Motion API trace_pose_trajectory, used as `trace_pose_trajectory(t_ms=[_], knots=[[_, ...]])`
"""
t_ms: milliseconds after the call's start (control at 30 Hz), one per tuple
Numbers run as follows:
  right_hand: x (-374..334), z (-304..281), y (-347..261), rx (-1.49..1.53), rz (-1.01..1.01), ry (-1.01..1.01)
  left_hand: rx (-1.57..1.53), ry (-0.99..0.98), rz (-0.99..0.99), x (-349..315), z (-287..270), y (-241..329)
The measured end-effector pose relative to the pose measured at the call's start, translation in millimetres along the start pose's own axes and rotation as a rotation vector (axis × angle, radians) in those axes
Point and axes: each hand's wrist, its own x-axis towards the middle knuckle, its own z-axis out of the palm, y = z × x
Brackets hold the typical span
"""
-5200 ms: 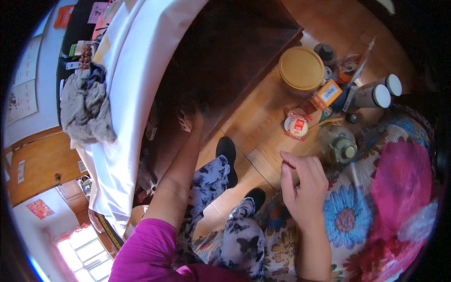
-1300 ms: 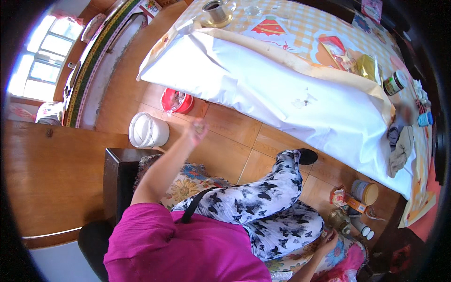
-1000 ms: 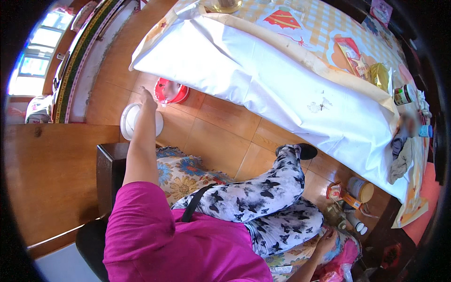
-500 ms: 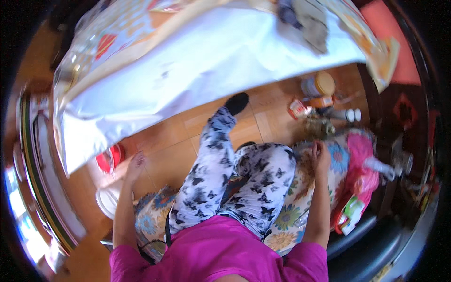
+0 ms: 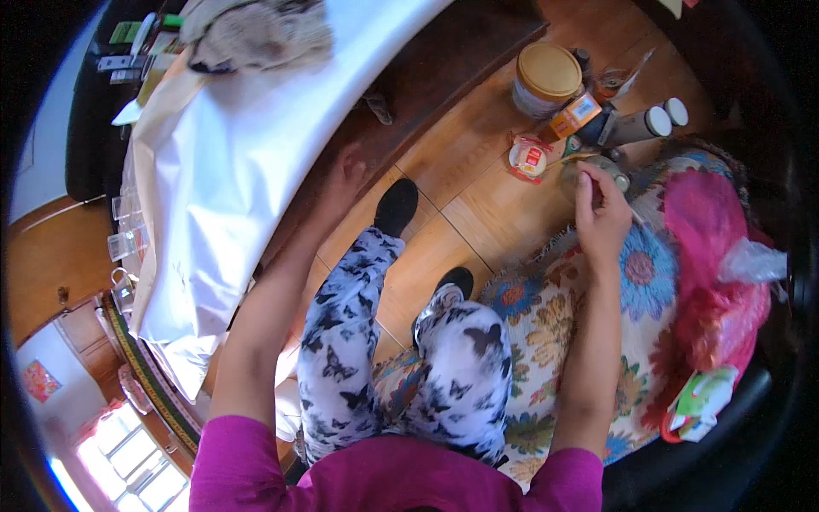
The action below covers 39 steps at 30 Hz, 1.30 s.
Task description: The person sits on the floor and wipes the surface of a wooden table with a cloth. They move items on the table to clean underneath them and continue wiping different sections of the table.
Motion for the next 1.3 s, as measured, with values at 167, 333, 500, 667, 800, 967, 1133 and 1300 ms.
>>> trace_pose_trajectory(t_ms=[167,333,500,667,800,967,1133,1300], knots=[[9,16,-15,0.189,0.021,-0.050,0.437,0.401,0.106,154,-40,-89],[7,-4,-6,0.183,0.051,-0.097,0.382,0.540,0.257,234,31,-22],[13,2,-10,0.191,-0.034,-0.113,0.759,0.431,0.325,265,7,-10],[11,-7,-4,0.176,0.009,-0.157,0.866,0.271,0.534,164,16,17],[10,-13,-5,0.179,0.054,-0.189,0.791,0.327,0.330,187,-5,-56],[13,-9,-8,0.199,0.070,-0.244,0.760,0.452,0.279,264,13,-54],[14,-5,-18,0.232,0.085,-0.362,0.800,0.456,0.386,339,44,-29],[7,-11,-12,0.129,0.167,-0.365,0.475,0.101,0.481,227,108,21]])
